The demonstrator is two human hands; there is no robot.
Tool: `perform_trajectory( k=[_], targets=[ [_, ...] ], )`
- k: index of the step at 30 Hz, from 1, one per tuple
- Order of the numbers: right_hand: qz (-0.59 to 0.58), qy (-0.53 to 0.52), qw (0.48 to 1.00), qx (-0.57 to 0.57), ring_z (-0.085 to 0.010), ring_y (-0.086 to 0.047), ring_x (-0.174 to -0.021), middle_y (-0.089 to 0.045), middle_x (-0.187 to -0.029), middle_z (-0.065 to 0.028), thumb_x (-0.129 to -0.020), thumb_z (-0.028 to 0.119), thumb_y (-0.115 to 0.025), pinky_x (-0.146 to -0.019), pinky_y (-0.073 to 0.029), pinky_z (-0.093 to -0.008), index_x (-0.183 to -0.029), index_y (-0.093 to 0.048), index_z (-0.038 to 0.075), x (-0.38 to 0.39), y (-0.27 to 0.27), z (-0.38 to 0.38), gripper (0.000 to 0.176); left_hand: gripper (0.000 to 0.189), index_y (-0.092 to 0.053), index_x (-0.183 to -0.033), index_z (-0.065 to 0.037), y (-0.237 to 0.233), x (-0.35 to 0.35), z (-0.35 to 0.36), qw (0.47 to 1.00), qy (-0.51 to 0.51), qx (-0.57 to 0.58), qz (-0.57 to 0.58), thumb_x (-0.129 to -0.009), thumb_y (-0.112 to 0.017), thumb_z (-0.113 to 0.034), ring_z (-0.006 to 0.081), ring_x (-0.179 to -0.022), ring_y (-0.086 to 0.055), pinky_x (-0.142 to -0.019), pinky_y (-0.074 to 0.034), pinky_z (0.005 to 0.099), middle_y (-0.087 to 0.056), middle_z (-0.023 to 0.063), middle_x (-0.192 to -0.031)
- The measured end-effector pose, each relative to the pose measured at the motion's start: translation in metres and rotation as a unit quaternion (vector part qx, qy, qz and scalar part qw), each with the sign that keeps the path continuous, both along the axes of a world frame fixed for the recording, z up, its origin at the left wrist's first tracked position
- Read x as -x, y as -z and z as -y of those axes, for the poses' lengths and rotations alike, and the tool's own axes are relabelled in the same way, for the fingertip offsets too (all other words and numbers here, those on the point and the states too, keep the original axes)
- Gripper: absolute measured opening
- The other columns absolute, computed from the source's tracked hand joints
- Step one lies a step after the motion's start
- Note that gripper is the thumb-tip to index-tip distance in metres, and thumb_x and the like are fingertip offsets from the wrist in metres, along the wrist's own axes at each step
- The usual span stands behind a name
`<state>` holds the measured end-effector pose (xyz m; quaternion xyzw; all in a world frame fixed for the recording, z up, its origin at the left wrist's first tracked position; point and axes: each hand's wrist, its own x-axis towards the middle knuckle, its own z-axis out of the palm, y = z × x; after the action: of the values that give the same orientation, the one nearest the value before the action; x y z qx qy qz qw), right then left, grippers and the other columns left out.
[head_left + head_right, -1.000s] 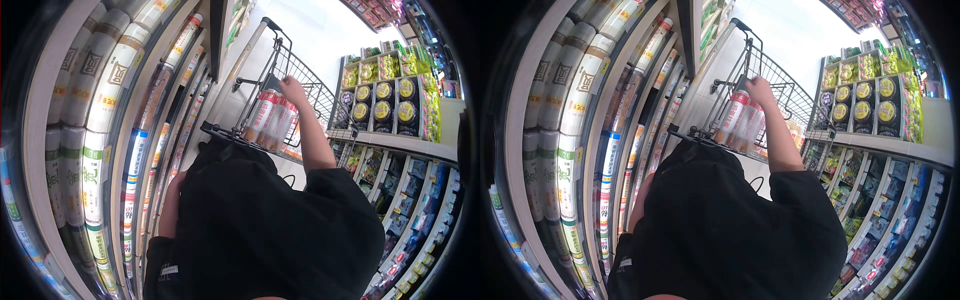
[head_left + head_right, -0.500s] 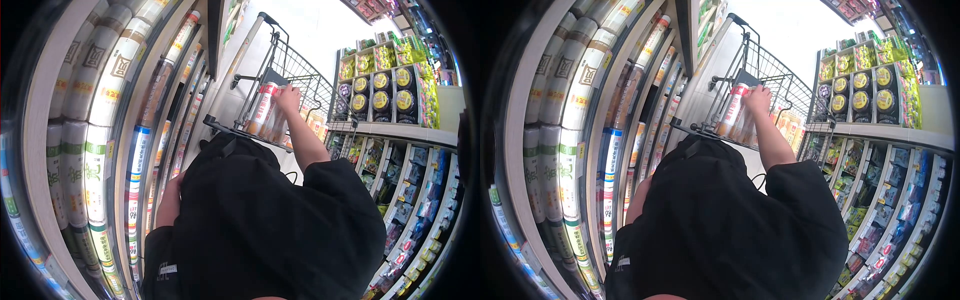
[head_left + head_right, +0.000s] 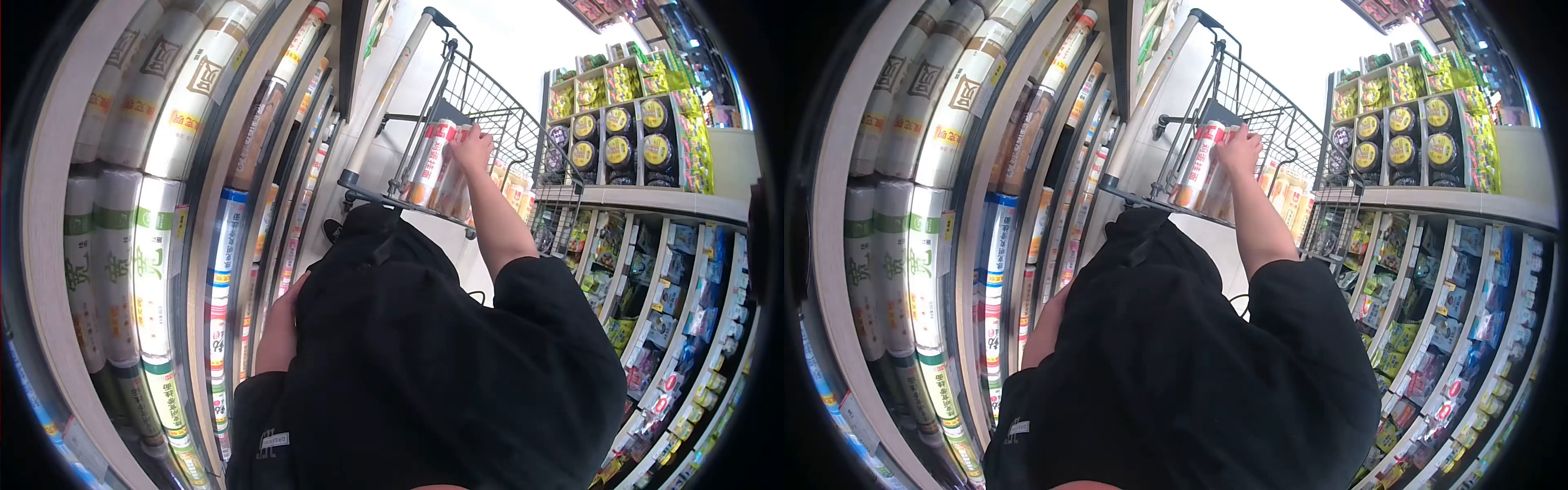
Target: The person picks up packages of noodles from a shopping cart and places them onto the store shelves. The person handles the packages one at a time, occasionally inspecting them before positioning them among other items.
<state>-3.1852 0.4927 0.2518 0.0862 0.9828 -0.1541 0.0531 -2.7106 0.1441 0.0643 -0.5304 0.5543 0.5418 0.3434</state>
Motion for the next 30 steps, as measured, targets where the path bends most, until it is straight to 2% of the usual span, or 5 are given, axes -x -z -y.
perform_trajectory(
  k=[9,15,19,24,30],
  targets=[
    [0.021,0.005,1.0,0.012,-0.0418,-0.041,-0.136,-0.042,-0.143,-0.0252,-0.079,0.037,-0.081,-0.11,-0.043,-0.0501,-0.148,-0.043,0.011,0.002,-0.006,-0.004,0.083,0.06,-0.065,-0.131,0.001,-0.008,-0.012,-0.007,1.0,-0.014,0.023,-0.006,-0.095,-0.066,-0.047,0.0296,-0.112,-0.067,-0.096,-0.051,0.0408,-0.071,0.0194,-0.121],
    [0.007,-0.032,0.996,0.086,-0.0415,-0.044,-0.134,-0.044,-0.142,-0.0247,-0.079,0.038,-0.081,-0.109,-0.044,-0.0511,-0.144,-0.05,0.014,0.005,-0.004,-0.02,0.076,0.061,-0.065,-0.131,0.001,-0.024,-0.021,-0.028,0.999,-0.023,0.029,0.001,-0.095,-0.065,-0.048,0.0298,-0.112,-0.067,-0.096,-0.051,0.0409,-0.071,0.0198,-0.121],
    [0.017,-0.044,0.997,0.066,-0.042,-0.045,-0.132,-0.047,-0.141,-0.0256,-0.08,0.04,-0.08,-0.11,-0.043,-0.0488,-0.147,-0.049,0.016,0.003,-0.011,-0.018,0.078,0.062,-0.065,-0.132,0.001,-0.029,-0.03,-0.051,0.999,-0.034,0.031,0.008,-0.095,-0.065,-0.049,0.03,-0.112,-0.067,-0.096,-0.051,0.041,-0.071,0.02,-0.12],
    [0.071,-0.092,0.993,0.029,-0.0416,-0.054,-0.128,-0.061,-0.134,-0.0248,-0.082,0.044,-0.071,-0.11,-0.044,-0.0496,-0.151,-0.044,0.018,0.003,-0.021,-0.015,0.078,0.063,-0.065,-0.132,0.001,-0.035,-0.039,-0.077,0.998,-0.05,0.033,0.012,-0.094,-0.065,-0.05,0.0303,-0.113,-0.067,-0.097,-0.051,0.0411,-0.071,0.0204,-0.12],
    [0.041,-0.083,0.988,0.12,-0.0417,-0.063,-0.119,-0.067,-0.123,-0.0266,-0.083,0.041,-0.074,-0.102,-0.051,-0.0469,-0.145,-0.048,0.012,0.004,-0.02,-0.02,0.072,0.064,-0.065,-0.132,0.001,-0.037,-0.043,-0.093,0.998,-0.056,0.032,0.01,-0.094,-0.065,-0.051,0.0305,-0.113,-0.067,-0.097,-0.051,0.0413,-0.071,0.0208,-0.12]
  ],
)
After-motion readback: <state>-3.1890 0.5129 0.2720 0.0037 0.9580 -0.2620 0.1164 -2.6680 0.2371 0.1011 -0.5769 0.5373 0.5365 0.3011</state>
